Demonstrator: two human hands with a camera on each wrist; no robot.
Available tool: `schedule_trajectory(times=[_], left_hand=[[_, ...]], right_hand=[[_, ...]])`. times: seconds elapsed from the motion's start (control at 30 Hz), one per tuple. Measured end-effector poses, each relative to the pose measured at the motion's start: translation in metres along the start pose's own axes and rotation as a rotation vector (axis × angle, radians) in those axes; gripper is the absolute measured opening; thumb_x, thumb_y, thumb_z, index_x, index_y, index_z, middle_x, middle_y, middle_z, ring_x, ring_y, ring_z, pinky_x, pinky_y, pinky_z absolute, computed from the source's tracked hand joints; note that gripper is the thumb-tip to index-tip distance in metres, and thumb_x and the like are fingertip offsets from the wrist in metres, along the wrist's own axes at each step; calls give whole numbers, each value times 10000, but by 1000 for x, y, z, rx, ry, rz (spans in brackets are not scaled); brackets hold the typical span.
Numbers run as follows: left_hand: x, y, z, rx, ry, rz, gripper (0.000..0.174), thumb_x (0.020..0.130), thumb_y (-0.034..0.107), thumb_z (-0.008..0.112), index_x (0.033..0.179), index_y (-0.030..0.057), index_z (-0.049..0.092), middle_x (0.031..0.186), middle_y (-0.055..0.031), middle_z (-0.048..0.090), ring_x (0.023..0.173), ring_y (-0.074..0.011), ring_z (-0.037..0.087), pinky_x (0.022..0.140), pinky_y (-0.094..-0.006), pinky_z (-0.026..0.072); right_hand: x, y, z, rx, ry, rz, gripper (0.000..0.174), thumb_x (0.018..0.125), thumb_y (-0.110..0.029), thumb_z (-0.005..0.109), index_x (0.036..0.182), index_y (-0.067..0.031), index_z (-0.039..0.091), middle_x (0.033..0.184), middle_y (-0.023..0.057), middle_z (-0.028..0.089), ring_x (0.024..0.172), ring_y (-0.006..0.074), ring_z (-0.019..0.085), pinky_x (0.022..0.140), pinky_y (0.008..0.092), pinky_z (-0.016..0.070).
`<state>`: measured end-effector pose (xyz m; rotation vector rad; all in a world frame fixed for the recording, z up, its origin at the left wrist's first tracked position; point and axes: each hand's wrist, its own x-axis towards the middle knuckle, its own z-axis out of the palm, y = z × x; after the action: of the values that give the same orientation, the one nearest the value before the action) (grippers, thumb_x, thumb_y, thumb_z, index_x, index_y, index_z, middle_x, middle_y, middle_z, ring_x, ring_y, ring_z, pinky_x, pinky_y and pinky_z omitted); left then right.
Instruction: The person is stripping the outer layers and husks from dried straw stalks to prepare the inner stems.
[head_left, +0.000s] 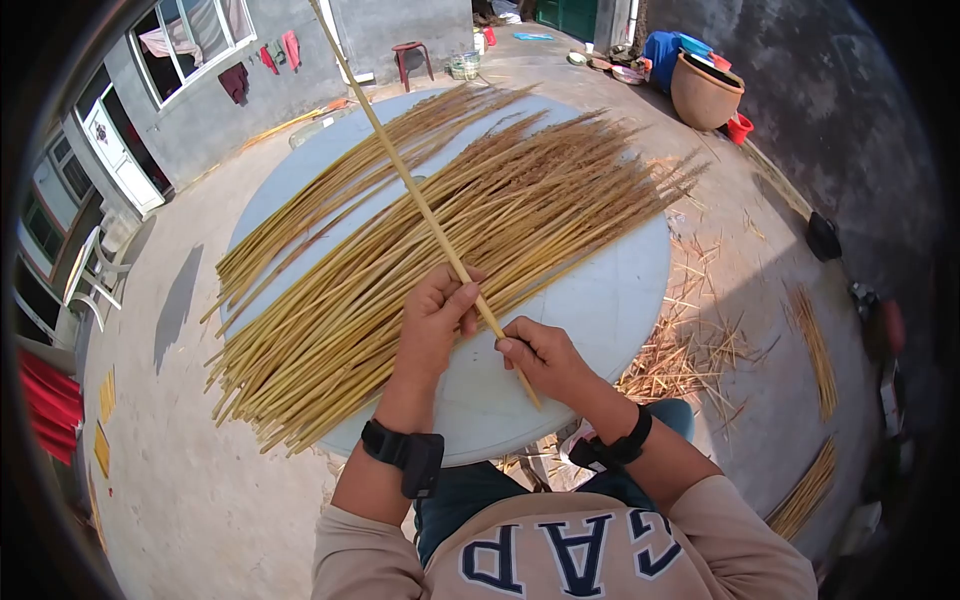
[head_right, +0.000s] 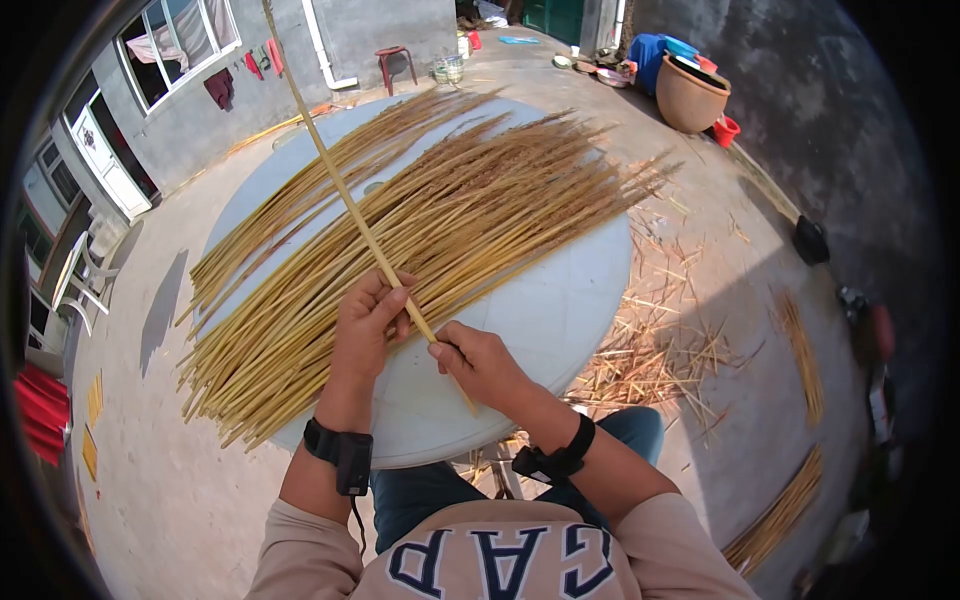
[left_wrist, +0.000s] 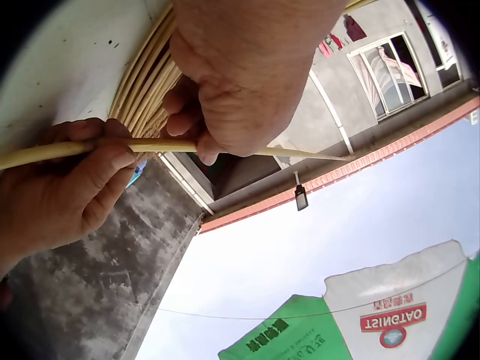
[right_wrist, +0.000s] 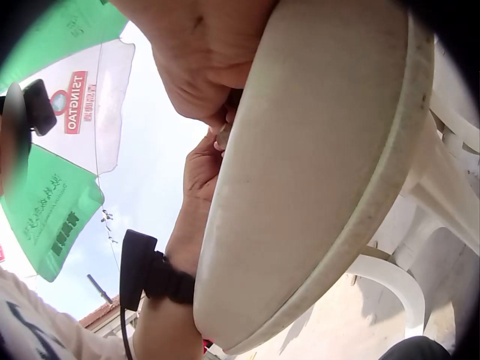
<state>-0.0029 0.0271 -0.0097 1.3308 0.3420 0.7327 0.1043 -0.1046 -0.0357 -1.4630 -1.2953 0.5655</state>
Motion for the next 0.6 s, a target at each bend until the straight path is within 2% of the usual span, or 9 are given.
schedule_trajectory(times=[0.23,0.33,0.4,0.43,0.53,0.6], left_hand=[[-3,4,2,-89,-50,4,198,871,84,525,1019,-41,565,727,-48,573,521,-78,492,454,-195,378],[-4,7,2,-113,-65,-1,211,873,77,516,1037,-47,563,749,-55,581,529,-82,497,462,-196,384],[-5,7,2,-123,-67,-7,215,873,73,513,1044,-49,562,756,-56,583,532,-84,499,464,-196,386],[-4,6,2,-117,-62,-1,206,875,95,514,1017,-45,565,762,-76,598,515,-82,491,457,-192,384],[-4,5,3,-40,-35,27,187,873,112,519,970,-38,572,745,-85,607,491,-77,477,445,-187,376],[-4,3,3,28,-14,46,171,869,107,523,949,-35,575,722,-75,601,483,-74,472,441,-186,369]], right_hand=[[0,1,-4,3,-38,48,202,890,-202,505,806,-19,511,617,56,562,571,153,549,554,279,433],[1,2,-11,129,-90,69,216,894,-208,498,796,-16,519,617,37,550,574,127,521,563,264,424],[2,-3,-15,318,-161,179,217,896,-209,501,797,-18,530,620,21,537,580,105,495,571,255,414],[2,-2,-15,318,-164,181,217,896,-209,501,797,-18,530,620,21,537,580,105,495,571,255,414],[4,0,-11,240,-132,152,226,902,-231,504,836,-19,550,619,12,528,575,86,497,545,242,419],[3,-2,-7,301,-116,219,255,922,-267,479,853,-30,542,623,0,505,541,51,465,487,199,394]])
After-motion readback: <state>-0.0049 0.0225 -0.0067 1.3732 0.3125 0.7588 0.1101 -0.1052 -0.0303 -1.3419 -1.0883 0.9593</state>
